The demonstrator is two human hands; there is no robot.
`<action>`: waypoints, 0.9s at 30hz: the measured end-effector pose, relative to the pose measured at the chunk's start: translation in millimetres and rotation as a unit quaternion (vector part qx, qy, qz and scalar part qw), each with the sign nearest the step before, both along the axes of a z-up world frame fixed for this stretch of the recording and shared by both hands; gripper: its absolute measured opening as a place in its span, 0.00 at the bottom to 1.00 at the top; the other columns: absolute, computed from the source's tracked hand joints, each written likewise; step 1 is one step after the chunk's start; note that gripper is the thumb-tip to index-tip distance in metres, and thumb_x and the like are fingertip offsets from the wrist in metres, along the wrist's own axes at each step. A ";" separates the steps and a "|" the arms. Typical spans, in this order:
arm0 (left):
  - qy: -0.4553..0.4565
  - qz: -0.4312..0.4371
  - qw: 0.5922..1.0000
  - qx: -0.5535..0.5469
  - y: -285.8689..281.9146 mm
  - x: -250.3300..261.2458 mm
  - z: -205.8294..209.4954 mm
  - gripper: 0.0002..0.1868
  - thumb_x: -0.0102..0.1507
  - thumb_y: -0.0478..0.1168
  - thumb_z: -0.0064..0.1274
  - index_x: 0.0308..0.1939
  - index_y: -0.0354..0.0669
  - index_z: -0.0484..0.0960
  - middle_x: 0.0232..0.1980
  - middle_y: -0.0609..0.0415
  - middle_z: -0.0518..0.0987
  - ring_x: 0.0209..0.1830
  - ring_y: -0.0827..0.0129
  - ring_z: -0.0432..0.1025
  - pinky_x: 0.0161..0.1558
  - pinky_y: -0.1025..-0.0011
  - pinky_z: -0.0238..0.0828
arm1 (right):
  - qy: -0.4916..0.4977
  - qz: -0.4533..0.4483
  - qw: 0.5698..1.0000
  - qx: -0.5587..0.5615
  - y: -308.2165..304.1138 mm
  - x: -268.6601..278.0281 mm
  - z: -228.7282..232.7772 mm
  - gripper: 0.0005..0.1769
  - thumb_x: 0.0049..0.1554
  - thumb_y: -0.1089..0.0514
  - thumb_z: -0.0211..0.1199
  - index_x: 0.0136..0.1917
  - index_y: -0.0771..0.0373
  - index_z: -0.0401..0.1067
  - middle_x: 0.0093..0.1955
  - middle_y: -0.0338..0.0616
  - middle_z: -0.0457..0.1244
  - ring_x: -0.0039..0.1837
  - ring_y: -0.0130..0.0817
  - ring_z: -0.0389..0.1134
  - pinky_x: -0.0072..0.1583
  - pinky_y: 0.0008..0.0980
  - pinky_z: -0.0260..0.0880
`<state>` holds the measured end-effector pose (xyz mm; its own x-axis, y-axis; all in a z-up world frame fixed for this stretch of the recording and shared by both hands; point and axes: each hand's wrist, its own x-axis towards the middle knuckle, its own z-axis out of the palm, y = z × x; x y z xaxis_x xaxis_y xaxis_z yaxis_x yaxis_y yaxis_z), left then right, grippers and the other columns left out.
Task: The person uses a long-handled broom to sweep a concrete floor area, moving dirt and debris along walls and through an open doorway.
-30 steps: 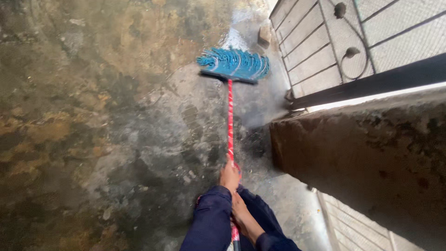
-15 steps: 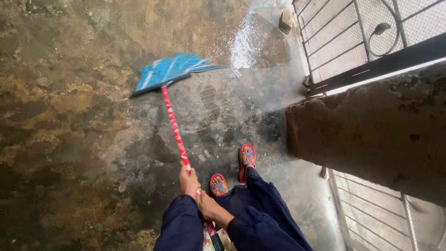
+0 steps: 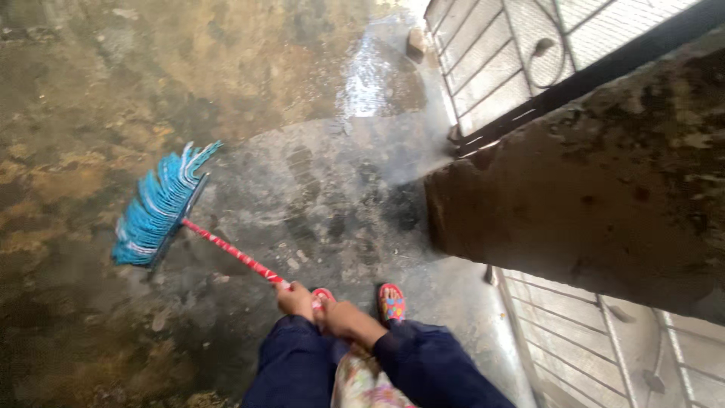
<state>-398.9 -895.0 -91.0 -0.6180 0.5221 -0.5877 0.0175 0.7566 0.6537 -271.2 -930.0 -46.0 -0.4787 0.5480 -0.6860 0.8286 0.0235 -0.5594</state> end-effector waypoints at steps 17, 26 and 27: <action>-0.005 -0.407 0.912 0.045 39.4 386.4 19.8 0.42 0.64 0.36 0.46 0.80 0.39 0.45 0.33 0.29 0.80 0.34 0.35 0.77 0.39 0.45 0.72 | 0.158 -0.681 0.670 -0.251 -25.3 315.6 99.8 0.22 0.66 0.35 0.50 0.45 0.54 0.63 0.26 0.32 0.50 0.24 0.24 0.45 0.28 0.27 0.43; -0.079 -0.512 0.855 0.001 40.0 394.5 50.4 0.43 0.62 0.35 0.43 0.79 0.32 0.43 0.29 0.33 0.83 0.29 0.43 0.80 0.40 0.53 0.78 | 0.203 -0.723 0.601 -0.272 -52.3 317.5 59.8 0.25 0.64 0.31 0.46 0.38 0.51 0.55 0.27 0.30 0.48 0.25 0.23 0.45 0.27 0.26 0.44; -0.054 -0.529 0.847 0.018 35.2 382.5 47.0 0.42 0.62 0.35 0.44 0.78 0.30 0.44 0.29 0.33 0.84 0.31 0.42 0.80 0.41 0.51 0.77 | 0.216 -0.711 0.606 -0.283 -58.9 306.9 55.0 0.29 0.65 0.27 0.44 0.38 0.52 0.55 0.26 0.30 0.49 0.24 0.23 0.46 0.27 0.25 0.45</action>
